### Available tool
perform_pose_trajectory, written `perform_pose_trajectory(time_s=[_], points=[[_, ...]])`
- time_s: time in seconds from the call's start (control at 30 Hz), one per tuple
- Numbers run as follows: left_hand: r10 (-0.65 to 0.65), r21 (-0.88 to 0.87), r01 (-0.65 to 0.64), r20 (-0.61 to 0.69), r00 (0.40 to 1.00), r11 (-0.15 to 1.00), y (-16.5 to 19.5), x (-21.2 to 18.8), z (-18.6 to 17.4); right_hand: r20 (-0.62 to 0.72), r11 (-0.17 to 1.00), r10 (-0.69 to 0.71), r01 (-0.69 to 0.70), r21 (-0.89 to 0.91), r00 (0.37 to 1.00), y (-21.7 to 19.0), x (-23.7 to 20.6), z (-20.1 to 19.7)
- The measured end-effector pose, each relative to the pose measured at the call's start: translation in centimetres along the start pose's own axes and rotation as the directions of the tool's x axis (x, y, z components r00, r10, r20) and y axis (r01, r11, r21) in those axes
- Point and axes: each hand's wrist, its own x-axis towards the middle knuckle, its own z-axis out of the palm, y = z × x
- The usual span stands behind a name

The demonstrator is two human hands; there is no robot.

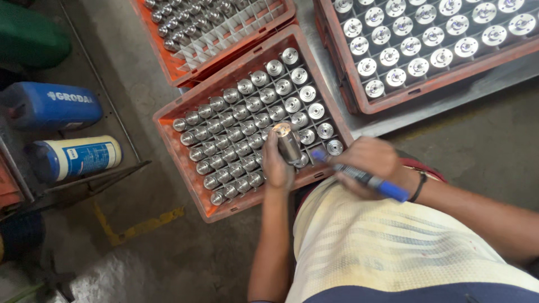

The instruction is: The person picks cylindrical machined metal parts one at a time from orange trays, marks each part with a blue permanent marker, and places the marked part back into the tray. They occasionally reposition the trays and continue marking more parts.

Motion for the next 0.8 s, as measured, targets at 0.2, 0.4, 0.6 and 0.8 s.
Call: perform_pose_trajectory(time_s=[0.2,0.4,0.6,0.8], points=[[-0.191,-0.108,0.174,-0.173,0.966,0.979,-2.3,-0.1,1.7,0.040,0.998,-0.025,0.023,0.052,0.999,-0.2,1.3,1.9],[-0.131,-0.074,0.120,-0.170,0.977,0.990,-1.7,0.0,1.7,0.039,0.991,0.046,-0.050,0.122,0.998,-0.6,0.6,2.0],[-0.186,-0.213,0.173,-0.040,0.982,0.961,-1.8,-0.1,1.6,0.013,0.986,0.034,-0.035,0.163,0.999,-0.6,-0.2,2.3],[0.069,0.826,-0.155,0.140,0.988,0.542,0.8,-1.5,1.5,-0.105,0.989,0.105,-0.093,0.119,0.989,0.3,-1.5,1.3]])
